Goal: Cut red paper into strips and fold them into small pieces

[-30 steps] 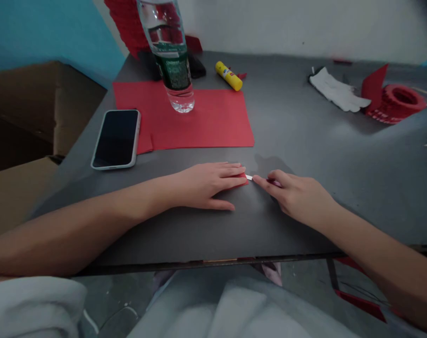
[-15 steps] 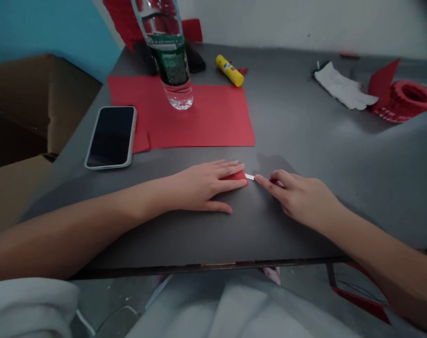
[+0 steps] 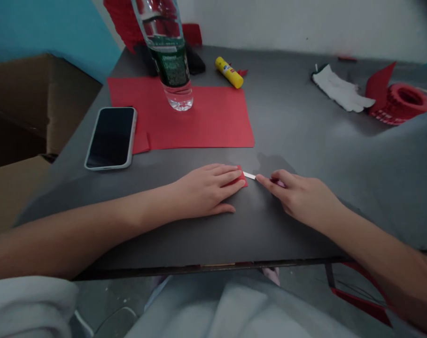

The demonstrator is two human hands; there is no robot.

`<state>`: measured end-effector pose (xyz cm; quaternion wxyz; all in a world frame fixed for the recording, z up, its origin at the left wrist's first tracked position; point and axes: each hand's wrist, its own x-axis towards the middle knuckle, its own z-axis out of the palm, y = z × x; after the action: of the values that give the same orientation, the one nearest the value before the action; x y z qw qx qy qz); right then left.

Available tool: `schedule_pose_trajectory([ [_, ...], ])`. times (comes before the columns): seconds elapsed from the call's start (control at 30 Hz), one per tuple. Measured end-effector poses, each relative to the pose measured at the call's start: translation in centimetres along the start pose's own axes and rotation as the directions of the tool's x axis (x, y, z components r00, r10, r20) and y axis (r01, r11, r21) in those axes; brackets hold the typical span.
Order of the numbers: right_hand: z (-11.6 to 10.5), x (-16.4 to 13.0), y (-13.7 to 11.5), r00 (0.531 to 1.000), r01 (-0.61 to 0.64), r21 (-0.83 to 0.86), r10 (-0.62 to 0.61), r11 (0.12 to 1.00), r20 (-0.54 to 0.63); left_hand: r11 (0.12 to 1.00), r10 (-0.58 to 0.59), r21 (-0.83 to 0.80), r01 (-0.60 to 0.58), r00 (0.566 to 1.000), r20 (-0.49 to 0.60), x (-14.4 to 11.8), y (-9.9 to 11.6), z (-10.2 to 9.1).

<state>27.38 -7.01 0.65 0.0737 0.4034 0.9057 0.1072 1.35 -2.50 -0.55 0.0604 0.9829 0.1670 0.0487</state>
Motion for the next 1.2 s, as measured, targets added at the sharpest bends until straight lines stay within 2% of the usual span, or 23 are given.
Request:
schedule_pose_trajectory([
  [0.37, 0.0, 0.8, 0.0, 0.998, -0.031, -0.020, 0.032, 0.999, 0.063, 0.999, 0.028, 0.041, -0.029, 0.999, 0.019, 0.1, 0.2, -0.1],
  [0.63, 0.2, 1.8, 0.0, 0.998, -0.034, -0.012, 0.034, 0.999, 0.043, 0.999, 0.013, 0.050, -0.014, 1.000, 0.027, 0.1, 0.3, -0.4],
  [0.97, 0.3, 0.1, 0.7, 0.999, 0.000, -0.050, 0.002, 0.999, 0.035, 0.998, -0.042, 0.050, 0.040, 0.998, 0.038, 0.0, 0.4, -0.4],
  [1.1, 0.3, 1.2, 0.7, 0.997, -0.039, -0.051, 0.042, 0.998, 0.058, 0.998, -0.041, 0.050, 0.039, 0.998, 0.044, 0.1, 0.4, -0.5],
  [1.2, 0.3, 2.0, 1.0, 0.998, -0.057, -0.042, 0.058, 0.997, 0.018, 0.998, -0.049, 0.044, 0.046, 0.997, 0.053, 0.1, 0.3, -0.4],
])
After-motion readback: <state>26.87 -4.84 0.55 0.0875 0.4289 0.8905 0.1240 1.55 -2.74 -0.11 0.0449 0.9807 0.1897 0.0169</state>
